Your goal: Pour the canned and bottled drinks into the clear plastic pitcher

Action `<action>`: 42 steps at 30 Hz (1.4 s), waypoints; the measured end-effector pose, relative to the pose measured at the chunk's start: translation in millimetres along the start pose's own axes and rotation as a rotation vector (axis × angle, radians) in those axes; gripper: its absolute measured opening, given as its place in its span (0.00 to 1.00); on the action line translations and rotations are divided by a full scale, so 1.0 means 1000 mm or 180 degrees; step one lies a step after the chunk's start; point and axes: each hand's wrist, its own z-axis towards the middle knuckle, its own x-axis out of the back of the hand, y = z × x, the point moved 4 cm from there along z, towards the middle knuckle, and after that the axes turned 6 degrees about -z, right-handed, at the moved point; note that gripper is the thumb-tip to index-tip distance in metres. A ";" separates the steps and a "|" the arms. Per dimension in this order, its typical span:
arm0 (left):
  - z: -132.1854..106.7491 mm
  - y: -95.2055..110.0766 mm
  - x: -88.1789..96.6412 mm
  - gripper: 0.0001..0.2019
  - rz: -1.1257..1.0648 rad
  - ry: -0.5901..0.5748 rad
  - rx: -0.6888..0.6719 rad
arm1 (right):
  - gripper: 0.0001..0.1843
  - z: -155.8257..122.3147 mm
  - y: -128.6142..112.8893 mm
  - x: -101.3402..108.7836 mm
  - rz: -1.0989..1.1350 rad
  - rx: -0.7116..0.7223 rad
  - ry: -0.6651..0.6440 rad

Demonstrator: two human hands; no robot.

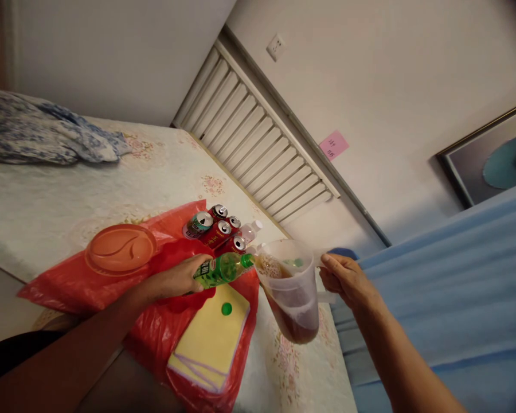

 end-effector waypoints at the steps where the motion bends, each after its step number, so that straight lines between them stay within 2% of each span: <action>1: 0.000 0.000 0.000 0.31 0.0006 0.0015 -0.0019 | 0.35 0.000 0.000 0.000 -0.0009 0.0005 0.0003; 34: 0.000 -0.003 0.001 0.32 0.0006 -0.0080 -0.0027 | 0.34 0.000 -0.004 -0.002 -0.0129 0.0053 -0.0045; 42: -0.002 0.000 0.001 0.29 -0.0075 -0.0067 -0.0037 | 0.34 -0.003 0.011 -0.003 0.0082 0.0093 -0.0055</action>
